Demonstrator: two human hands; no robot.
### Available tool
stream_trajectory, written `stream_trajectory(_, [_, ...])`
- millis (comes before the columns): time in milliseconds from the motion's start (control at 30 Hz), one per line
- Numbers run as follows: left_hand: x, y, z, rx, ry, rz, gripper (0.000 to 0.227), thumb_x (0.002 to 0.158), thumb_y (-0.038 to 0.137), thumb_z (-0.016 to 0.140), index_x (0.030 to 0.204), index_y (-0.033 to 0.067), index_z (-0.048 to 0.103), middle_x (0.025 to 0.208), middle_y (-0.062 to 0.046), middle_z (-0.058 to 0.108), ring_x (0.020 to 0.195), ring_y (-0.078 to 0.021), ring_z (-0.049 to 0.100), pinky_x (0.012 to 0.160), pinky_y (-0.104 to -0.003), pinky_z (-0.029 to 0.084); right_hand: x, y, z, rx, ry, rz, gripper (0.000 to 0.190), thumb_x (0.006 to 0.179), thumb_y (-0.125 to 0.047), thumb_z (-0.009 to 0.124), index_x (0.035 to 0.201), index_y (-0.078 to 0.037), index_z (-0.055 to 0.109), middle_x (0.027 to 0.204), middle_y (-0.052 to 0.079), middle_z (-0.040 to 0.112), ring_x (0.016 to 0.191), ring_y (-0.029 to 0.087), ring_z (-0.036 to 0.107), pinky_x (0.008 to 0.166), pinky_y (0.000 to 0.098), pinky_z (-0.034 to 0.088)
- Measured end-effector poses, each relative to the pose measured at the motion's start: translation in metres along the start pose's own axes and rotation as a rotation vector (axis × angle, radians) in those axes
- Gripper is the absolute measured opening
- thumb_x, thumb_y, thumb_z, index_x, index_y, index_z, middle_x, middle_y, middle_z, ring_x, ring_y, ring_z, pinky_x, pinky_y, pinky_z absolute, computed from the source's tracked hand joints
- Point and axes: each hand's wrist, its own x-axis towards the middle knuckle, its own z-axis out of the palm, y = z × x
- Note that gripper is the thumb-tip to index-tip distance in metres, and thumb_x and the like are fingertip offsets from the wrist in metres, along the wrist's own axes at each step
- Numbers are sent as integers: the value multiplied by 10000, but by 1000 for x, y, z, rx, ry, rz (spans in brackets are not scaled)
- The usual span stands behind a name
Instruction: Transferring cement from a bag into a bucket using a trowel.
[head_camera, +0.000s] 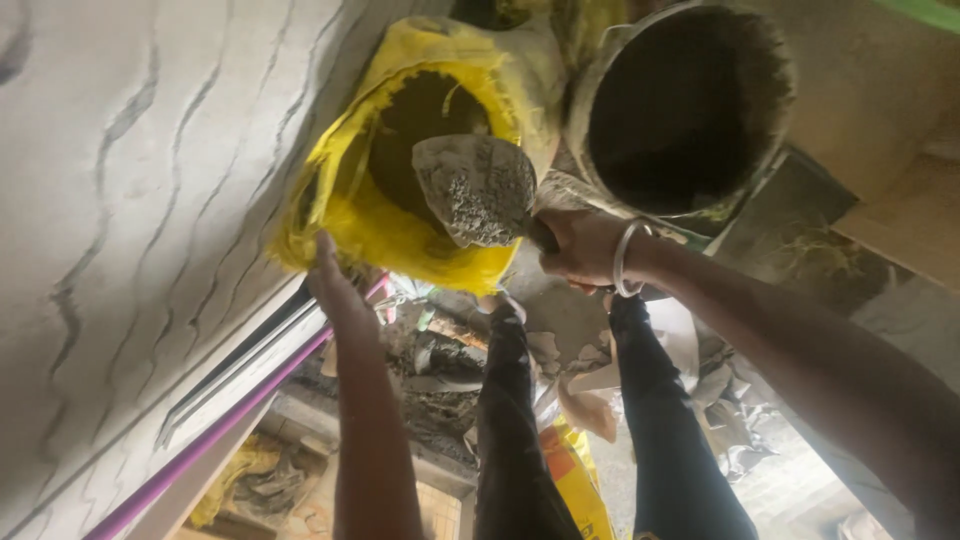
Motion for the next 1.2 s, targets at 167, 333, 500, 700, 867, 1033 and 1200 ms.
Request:
stream_trajectory(167, [5, -6, 1, -87, -42, 42, 708, 852, 537, 714, 1297, 5, 575, 1167, -146, 687, 1010, -253, 707, 824, -371, 641, -29, 54, -20, -31, 8, 70, 399, 953, -303, 638, 1269, -116, 482, 684, 83, 687, 503, 181, 659, 493, 352, 575])
stream_trajectory(333, [-18, 11, 17, 88, 174, -75, 860, 863, 594, 676, 1469, 42, 414, 1475, -192, 453, 1322, -363, 479, 1024, -548, 515, -47, 124, -52, 82, 146, -29, 326, 963, -285, 601, 1208, -83, 528, 679, 113, 672, 451, 191, 628, 426, 370, 590])
stream_trajectory(500, [-3, -4, 14, 93, 178, -58, 937, 839, 617, 687, 1493, 30, 362, 1543, -210, 415, 1416, -395, 394, 1081, -611, 427, -20, 201, -80, 196, 209, 134, 318, 953, -265, 635, 1184, -70, 539, 697, 135, 639, 496, 219, 588, 426, 385, 524])
stream_trajectory(700, [9, -20, 14, 88, 226, -33, 848, 865, 632, 691, 1385, 7, 452, 1396, -209, 505, 1258, -350, 553, 996, -538, 563, 76, 292, -89, 149, 333, 237, 249, 973, -237, 640, 1099, -31, 581, 713, 130, 669, 544, 229, 620, 523, 408, 524])
stream_trajectory(867, [20, -32, 5, -3, 144, 89, 751, 892, 607, 710, 1274, -13, 528, 1150, -142, 610, 1025, -261, 627, 887, -468, 594, 124, 316, -89, 185, 301, 395, 296, 1023, -268, 616, 951, 17, 648, 691, 135, 661, 553, 235, 603, 552, 416, 505])
stream_trajectory(1033, [28, -39, 12, 168, 179, 73, 759, 935, 640, 566, 1307, -18, 500, 1112, -149, 638, 931, -228, 656, 757, -366, 607, 149, 329, -98, 146, 216, 533, 190, 1005, -213, 607, 906, -59, 661, 738, 117, 658, 591, 229, 636, 571, 392, 521])
stream_trajectory(1200, [28, -40, 15, 142, 125, 126, 820, 949, 653, 568, 1300, -79, 454, 1098, -156, 603, 954, -200, 659, 782, -336, 626, 149, 335, -106, -107, 189, 559, 280, 1037, -259, 607, 1033, -10, 733, 905, 185, 727, 739, 286, 691, 713, 440, 555])
